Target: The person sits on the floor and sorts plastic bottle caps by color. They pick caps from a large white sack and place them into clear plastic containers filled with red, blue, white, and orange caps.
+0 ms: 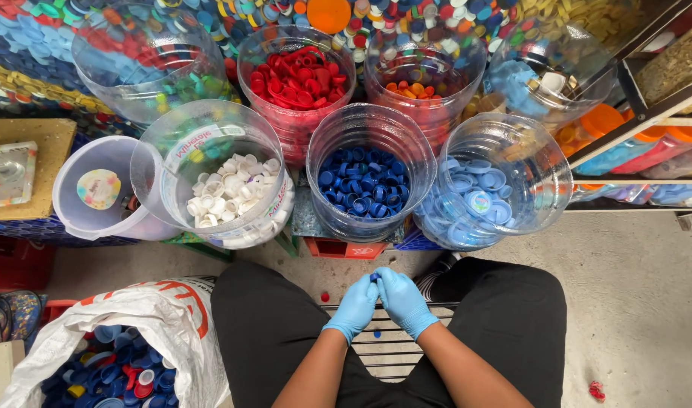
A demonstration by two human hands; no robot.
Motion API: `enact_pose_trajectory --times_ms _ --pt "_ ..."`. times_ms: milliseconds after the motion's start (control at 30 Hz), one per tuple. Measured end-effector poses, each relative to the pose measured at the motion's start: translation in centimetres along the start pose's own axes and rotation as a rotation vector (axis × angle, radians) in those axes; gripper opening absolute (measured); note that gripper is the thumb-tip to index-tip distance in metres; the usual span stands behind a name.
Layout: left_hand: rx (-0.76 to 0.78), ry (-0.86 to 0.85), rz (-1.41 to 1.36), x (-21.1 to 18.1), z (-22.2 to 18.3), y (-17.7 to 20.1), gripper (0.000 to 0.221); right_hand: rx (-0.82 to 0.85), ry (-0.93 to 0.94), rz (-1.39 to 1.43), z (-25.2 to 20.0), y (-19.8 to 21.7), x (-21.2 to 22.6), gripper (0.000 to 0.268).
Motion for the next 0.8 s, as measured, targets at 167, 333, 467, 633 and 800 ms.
enact_pose_trajectory --times_ms 167,333,467,633,800 --pt "0.027 -0.148 0.055 2.4 0.8 -0.7 0.028 -0.028 -0.105 0.012 0.4 0.6 -1.1 0.023" --pt "0.0 -0.12 0.019 2.0 0.9 -0.6 0.028 -0.031 -0.254 0.242 0.3 1.9 0.2 0.024" --pt "-0.042 -0.115 0.008 1.3 0.2 -0.5 0.025 -0.009 -0.485 0.428 0.5 3.7 1.4 0.022" --pt "-0.118 -0.076 -0.111 0.2 -0.2 -0.2 0.024 -0.012 -0.668 0.671 0.8 4.5 0.2 0.022" --pt "-0.151 -0.056 -0.128 0.2 0.1 -0.2 0.022 -0.069 -0.65 0.784 0.9 6.5 1.1 0.019"
Point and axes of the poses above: each hand's wrist, its own z-axis towards the middle knuckle, its own y-axis out of the back of the hand, x = y × z, the point moved 1 cm from there along z, towards the middle knuckle, and after that the axes turned 14 degrees about -z, right-handed, at the moved point
